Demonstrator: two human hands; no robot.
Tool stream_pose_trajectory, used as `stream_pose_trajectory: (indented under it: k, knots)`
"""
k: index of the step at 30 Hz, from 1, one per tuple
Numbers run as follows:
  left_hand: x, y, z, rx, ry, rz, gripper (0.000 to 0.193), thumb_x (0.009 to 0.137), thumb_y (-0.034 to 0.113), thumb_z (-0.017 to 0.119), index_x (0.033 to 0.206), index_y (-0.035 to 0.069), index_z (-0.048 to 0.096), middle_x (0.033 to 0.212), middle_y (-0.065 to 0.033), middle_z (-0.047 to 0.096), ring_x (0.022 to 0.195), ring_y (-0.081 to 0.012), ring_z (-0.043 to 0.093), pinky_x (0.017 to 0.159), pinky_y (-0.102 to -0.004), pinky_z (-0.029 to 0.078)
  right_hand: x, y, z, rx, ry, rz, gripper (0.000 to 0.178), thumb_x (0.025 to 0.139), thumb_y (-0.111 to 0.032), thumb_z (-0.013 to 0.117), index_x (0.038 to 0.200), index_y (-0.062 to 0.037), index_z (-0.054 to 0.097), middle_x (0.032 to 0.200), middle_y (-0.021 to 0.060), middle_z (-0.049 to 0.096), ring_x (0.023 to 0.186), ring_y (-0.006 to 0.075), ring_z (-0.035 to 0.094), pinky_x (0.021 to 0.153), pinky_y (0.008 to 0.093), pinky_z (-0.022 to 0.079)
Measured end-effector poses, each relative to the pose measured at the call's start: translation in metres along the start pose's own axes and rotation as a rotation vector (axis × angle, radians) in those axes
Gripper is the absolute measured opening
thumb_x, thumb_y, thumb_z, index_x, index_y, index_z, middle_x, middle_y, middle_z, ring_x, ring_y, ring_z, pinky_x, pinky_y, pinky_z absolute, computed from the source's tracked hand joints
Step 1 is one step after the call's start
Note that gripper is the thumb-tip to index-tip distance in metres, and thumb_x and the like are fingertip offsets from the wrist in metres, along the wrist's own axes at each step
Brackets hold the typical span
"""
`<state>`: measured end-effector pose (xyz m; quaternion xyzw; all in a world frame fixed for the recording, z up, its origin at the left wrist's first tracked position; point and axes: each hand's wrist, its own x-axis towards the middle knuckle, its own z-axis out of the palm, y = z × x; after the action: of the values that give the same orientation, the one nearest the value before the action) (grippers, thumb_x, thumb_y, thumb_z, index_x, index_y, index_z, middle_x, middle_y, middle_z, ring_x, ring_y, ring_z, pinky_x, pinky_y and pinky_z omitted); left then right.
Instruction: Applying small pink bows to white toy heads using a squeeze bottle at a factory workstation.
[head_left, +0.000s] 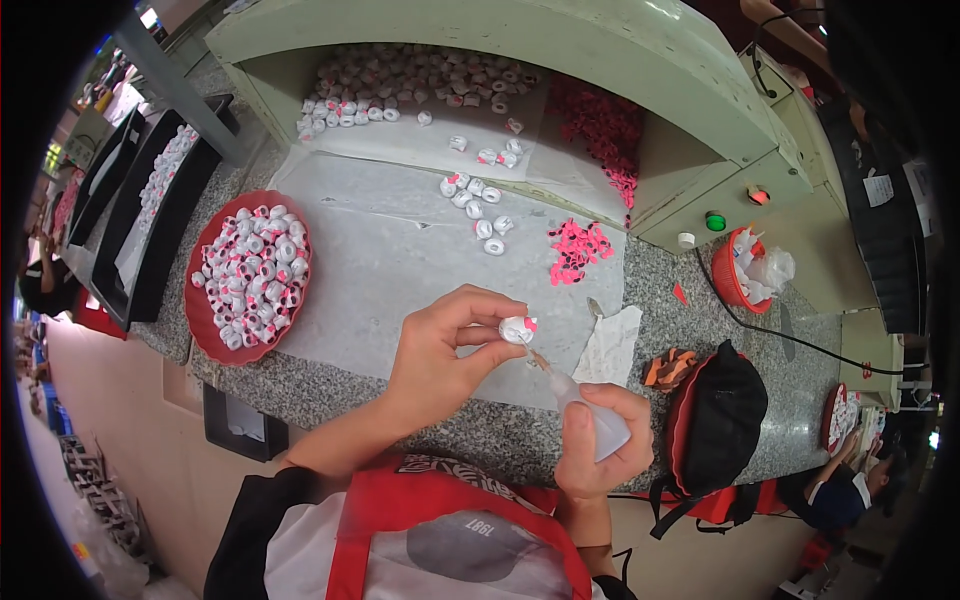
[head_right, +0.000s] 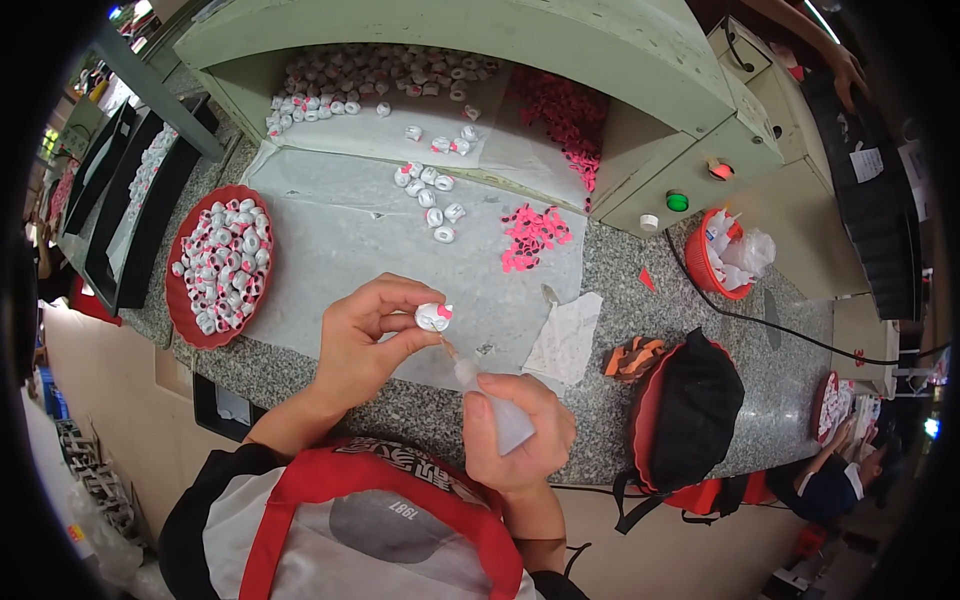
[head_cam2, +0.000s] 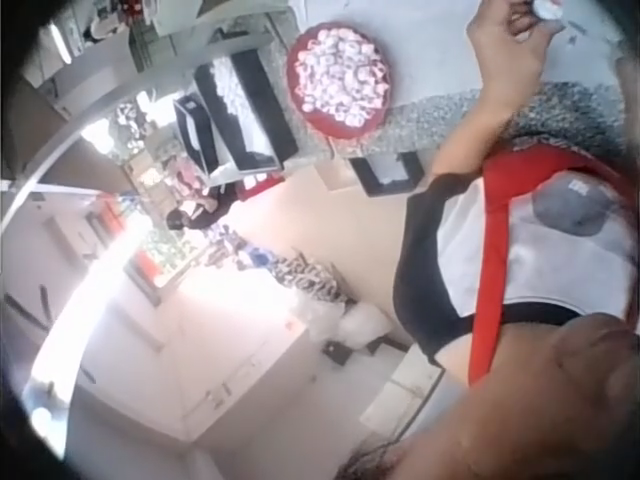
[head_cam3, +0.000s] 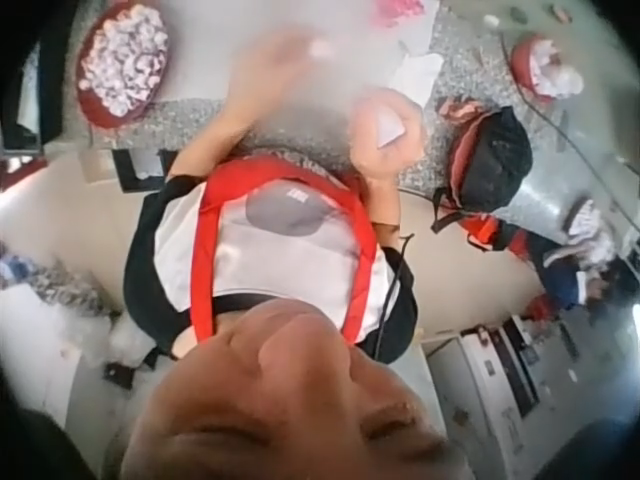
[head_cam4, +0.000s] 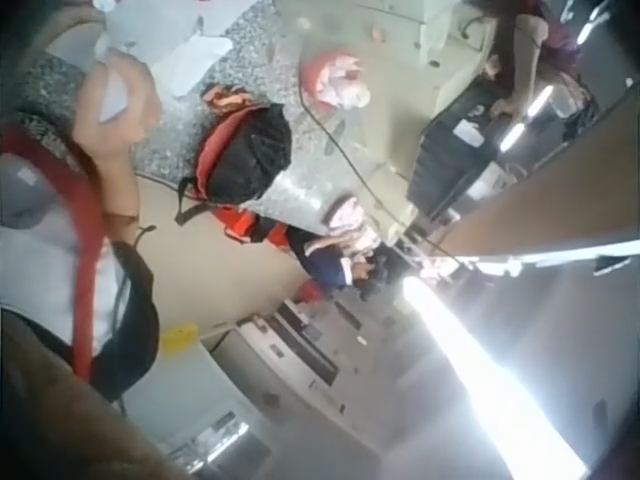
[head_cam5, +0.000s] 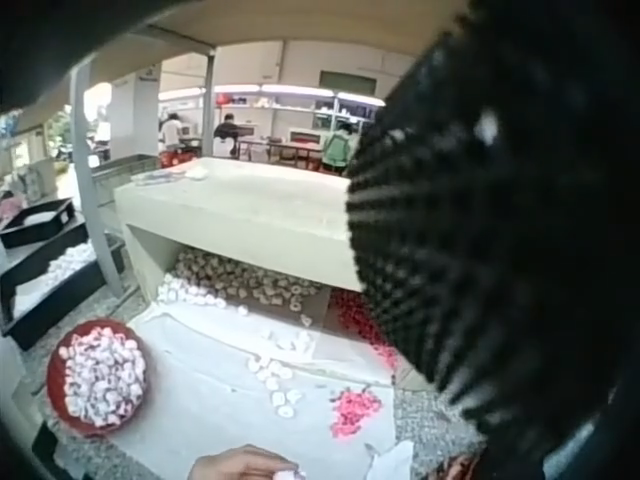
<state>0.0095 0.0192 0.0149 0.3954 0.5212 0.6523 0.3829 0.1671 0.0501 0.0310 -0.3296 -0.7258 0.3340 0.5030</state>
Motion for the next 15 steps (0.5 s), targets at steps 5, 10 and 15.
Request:
stream_pose_trajectory:
  k: [5,10,15]
  knots:
    - [0.0020,0.0037,-0.0030,-0.225,-0.085,-0.198,0.029,0.072,-0.009,0.060,0.100,-0.005,0.052,0.095,-0.0108,0.059,0.086,-0.0140,0.058,0.076,-0.0240,0.049,0.0002,0.0019,-0.0033,0.009,0.007,-0.015,0.019,0.068,-0.002,0.060,0.085,0.0008,0.053,0.062,0.0104,0.057,0.049,0.0177,0.055,0.046,0.0258,0.042]
    - [0.0023,0.0050,-0.0032,-0.255,-0.116,-0.222,0.031,0.070,-0.012,0.059,0.100,-0.005,0.051,0.098,-0.0149,0.058,0.090,-0.0178,0.058,0.078,-0.0275,0.049,-0.0011,0.0011,-0.0017,0.047,0.061,0.012,0.015,0.074,-0.010,0.058,0.084,0.0008,0.053,0.067,0.0058,0.055,0.052,0.0073,0.047,0.048,0.0191,0.036]
    - [0.0026,0.0051,-0.0037,-0.236,-0.095,-0.241,0.032,0.070,-0.012,0.059,0.100,-0.005,0.051,0.097,-0.0146,0.058,0.089,-0.0173,0.058,0.078,-0.0265,0.049,-0.0009,0.0016,-0.0084,-0.001,0.027,-0.011,0.019,0.066,0.000,0.060,0.084,0.0005,0.054,0.064,0.0099,0.058,0.049,0.0177,0.055,0.046,0.0258,0.043]
